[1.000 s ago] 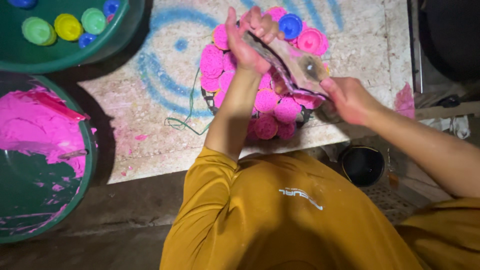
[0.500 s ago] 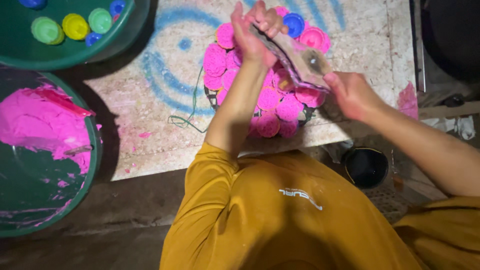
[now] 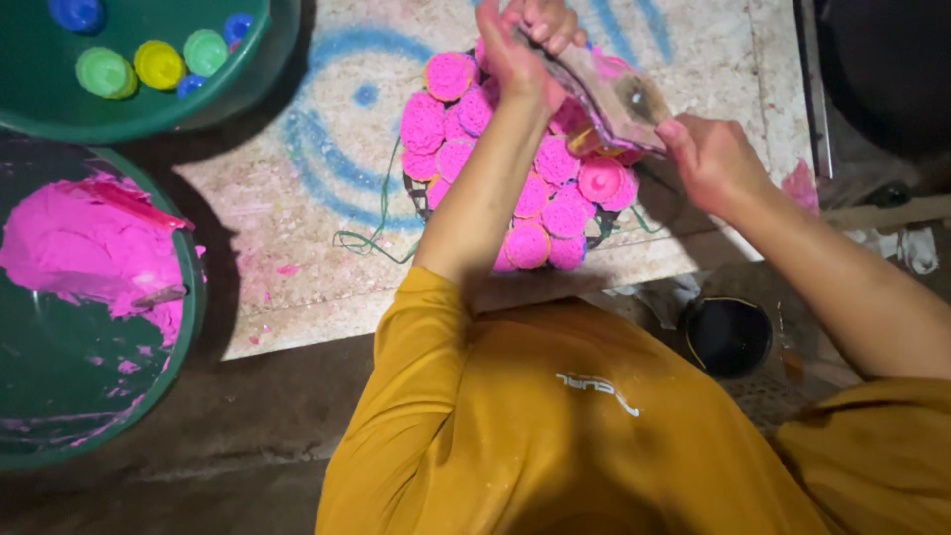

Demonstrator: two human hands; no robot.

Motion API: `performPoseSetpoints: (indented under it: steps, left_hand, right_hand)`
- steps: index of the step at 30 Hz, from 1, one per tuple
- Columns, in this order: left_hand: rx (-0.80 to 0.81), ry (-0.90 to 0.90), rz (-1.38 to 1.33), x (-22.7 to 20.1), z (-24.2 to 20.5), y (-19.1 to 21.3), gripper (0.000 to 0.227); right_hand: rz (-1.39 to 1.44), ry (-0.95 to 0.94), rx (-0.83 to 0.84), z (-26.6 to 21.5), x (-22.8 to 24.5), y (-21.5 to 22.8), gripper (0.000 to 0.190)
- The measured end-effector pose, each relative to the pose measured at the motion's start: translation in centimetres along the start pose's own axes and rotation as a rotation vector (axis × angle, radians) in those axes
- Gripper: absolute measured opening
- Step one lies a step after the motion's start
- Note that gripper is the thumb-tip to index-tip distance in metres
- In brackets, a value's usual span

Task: The person scoops pink paste from a green basin using a pink spatula and fills a handheld metal mold. They press the mold onto a tray of colorful circular cake decorations, release the paste, and repeat the process across multiple units.

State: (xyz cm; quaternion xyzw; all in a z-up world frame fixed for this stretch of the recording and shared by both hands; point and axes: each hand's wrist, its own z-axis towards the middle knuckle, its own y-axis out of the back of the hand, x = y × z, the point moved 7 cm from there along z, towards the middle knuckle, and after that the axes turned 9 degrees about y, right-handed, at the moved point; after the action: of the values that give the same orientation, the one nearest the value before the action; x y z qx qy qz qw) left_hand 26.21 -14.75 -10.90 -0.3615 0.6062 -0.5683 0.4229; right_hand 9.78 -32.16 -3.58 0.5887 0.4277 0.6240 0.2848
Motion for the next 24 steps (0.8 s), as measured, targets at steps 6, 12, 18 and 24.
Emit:
performPoseSetpoints:
  steps: [6, 12, 18, 24]
  left_hand:
    - [-0.105, 0.37, -0.033, 0.7, -0.8, 1.4, 0.061]
    - [-0.358, 0.756, 1.033, 3.4, -4.6, 12.4, 0.091]
    - [-0.282, 0.583, 1.027, 2.9, -5.4, 15.0, 0.063]
    - [-0.241, 0.4, 1.113, 1.6, -6.3, 13.7, 0.043]
  right_hand:
    - [0.154, 0.071, -0.073, 0.1, -1.7, -1.0, 0.066]
    - [0.254, 0.088, -0.1, -0.5, -2.9, -2.1, 0.068]
    - [0.323, 0.101, -0.139, -0.2, -2.8, -3.0, 0.071]
    - [0.342, 0.129, -0.188, 0.2, -2.5, -3.2, 0.069]
